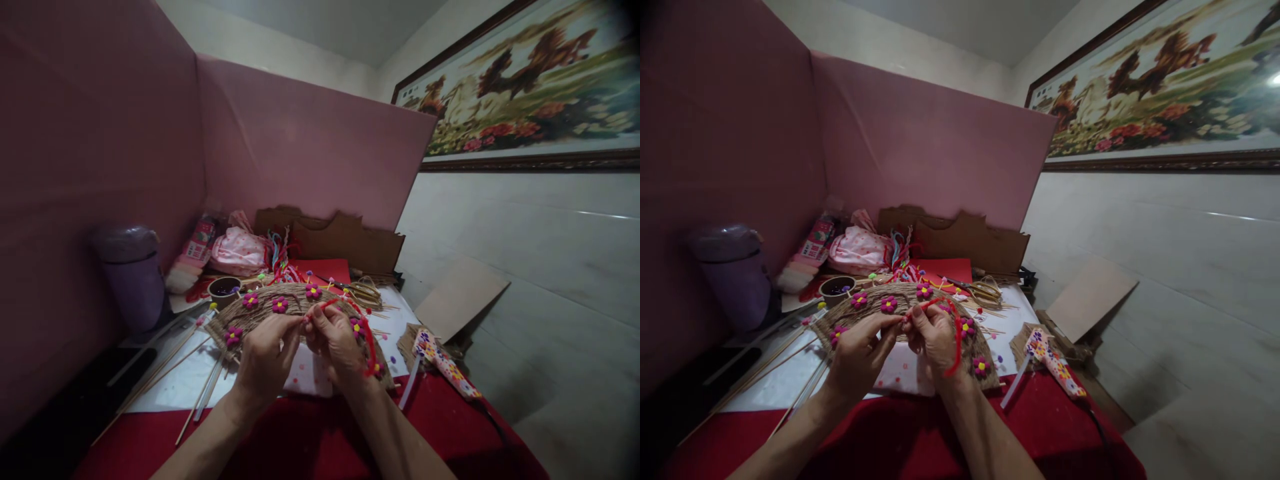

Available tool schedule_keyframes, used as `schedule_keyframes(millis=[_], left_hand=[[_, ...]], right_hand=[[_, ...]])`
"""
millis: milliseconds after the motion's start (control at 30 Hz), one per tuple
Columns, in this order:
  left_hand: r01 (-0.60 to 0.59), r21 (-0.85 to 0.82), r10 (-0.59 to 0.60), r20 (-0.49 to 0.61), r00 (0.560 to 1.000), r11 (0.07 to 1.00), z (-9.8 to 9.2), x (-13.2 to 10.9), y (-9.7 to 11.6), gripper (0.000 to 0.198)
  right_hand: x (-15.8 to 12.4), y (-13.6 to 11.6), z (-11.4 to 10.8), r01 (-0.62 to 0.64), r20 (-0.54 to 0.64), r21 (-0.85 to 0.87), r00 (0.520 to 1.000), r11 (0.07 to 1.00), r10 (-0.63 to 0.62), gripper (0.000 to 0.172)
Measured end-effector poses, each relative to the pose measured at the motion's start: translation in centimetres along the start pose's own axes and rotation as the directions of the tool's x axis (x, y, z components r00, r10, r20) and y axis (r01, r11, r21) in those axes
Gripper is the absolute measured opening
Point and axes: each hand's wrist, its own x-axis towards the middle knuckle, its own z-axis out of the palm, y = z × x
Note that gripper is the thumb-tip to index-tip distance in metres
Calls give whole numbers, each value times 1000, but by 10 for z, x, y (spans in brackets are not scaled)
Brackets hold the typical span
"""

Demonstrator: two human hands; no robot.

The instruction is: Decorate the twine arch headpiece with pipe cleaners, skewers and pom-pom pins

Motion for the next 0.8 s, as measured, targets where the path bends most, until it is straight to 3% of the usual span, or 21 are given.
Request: schedule_keyframes(millis=[267, 400, 533, 667, 800], left_hand=[[249, -28, -248, 30, 968, 968, -1, 0, 3, 14], [395, -75, -392, 47, 919, 916, -1, 1, 8, 18], [514, -171, -506, 88, 858, 841, -1, 0, 10, 22], [545, -321, -525, 156, 837, 774, 0, 0, 6, 21], [503, -415, -490, 147, 859, 758, 2, 0, 5, 17]], right_hand=[[-3, 6, 1, 186, 40, -155, 982, 970, -182, 25], [-4, 10, -5, 258, 96, -293, 966, 921, -240, 22], [-7, 10, -6, 348, 141, -490, 936, 799, -322, 22], [-9, 11, -4, 388, 136, -530, 917, 754, -375, 20], [-6, 13, -4, 338, 58, -465, 934, 818, -353, 20]])
